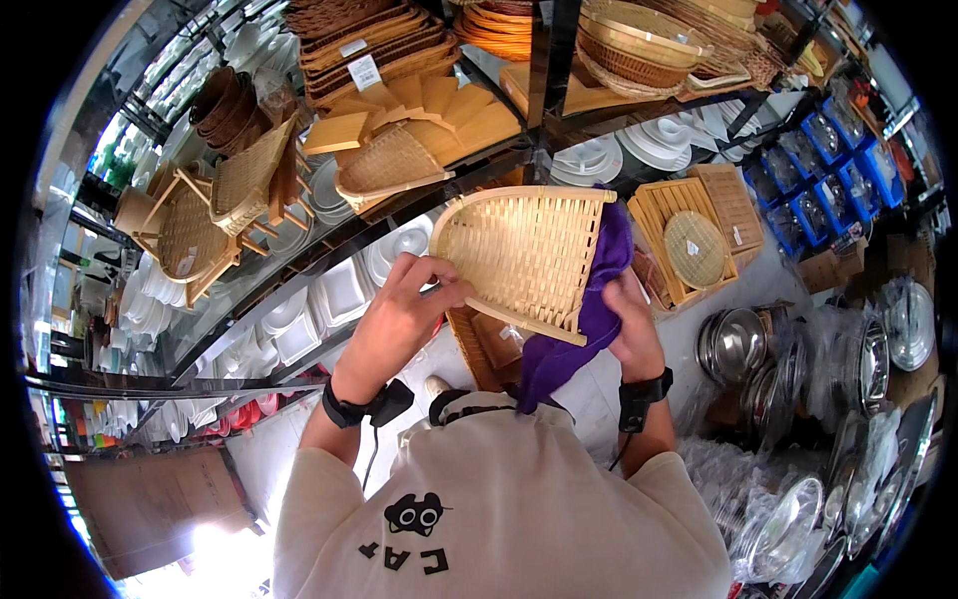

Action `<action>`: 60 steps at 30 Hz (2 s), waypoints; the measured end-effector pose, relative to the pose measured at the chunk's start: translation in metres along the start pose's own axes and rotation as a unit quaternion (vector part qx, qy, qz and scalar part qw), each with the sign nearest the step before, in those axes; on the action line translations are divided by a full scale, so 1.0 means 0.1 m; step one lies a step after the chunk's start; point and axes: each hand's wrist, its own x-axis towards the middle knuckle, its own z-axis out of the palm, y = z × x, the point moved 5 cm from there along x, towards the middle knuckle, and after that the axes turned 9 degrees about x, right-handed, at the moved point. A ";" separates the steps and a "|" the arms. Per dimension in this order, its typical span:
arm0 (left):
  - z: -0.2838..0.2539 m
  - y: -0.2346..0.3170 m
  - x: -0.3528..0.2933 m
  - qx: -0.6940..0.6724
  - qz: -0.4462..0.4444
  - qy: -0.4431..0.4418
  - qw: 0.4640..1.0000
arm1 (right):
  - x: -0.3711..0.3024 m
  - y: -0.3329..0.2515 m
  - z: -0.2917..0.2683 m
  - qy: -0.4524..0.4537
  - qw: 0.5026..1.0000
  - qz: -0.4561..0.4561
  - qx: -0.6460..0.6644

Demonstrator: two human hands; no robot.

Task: The person wipes various woven baskets and wooden trays with a purple cloth. They pick up each item from a shelf, wipe it on both sides, and place it back on the shelf. The task is performed one item at a time in a repetitive manner.

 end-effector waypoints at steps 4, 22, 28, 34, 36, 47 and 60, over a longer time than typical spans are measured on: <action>0.20 0.07 0.08 -0.018 0.020 -0.026 0.999 | -0.04 -0.02 -0.05 0.063 0.991 0.022 -0.114; 0.92 -0.04 0.00 -0.572 -0.353 -0.048 0.739 | -0.22 -0.21 -0.34 0.051 0.948 -0.018 -0.312; 0.70 -0.33 -0.09 -0.466 -0.338 -0.048 0.817 | -0.24 -0.52 -0.14 0.180 0.928 -0.215 -0.246; 0.59 -0.46 -0.24 -0.438 -0.267 -0.042 0.858 | -0.08 -0.01 0.51 -0.021 0.874 -0.165 -0.457; 0.58 -0.48 -0.31 -0.454 -0.235 -0.028 0.859 | 0.03 0.25 0.90 -0.110 0.734 -0.212 -0.636; 0.28 -0.65 -0.77 -0.415 -0.233 0.005 0.879 | 0.30 1.11 1.38 -0.130 0.719 -0.194 -0.655; 0.13 -1.16 -1.18 -0.370 -0.262 0.093 0.886 | 0.46 1.53 1.61 -0.203 0.780 -0.058 -0.589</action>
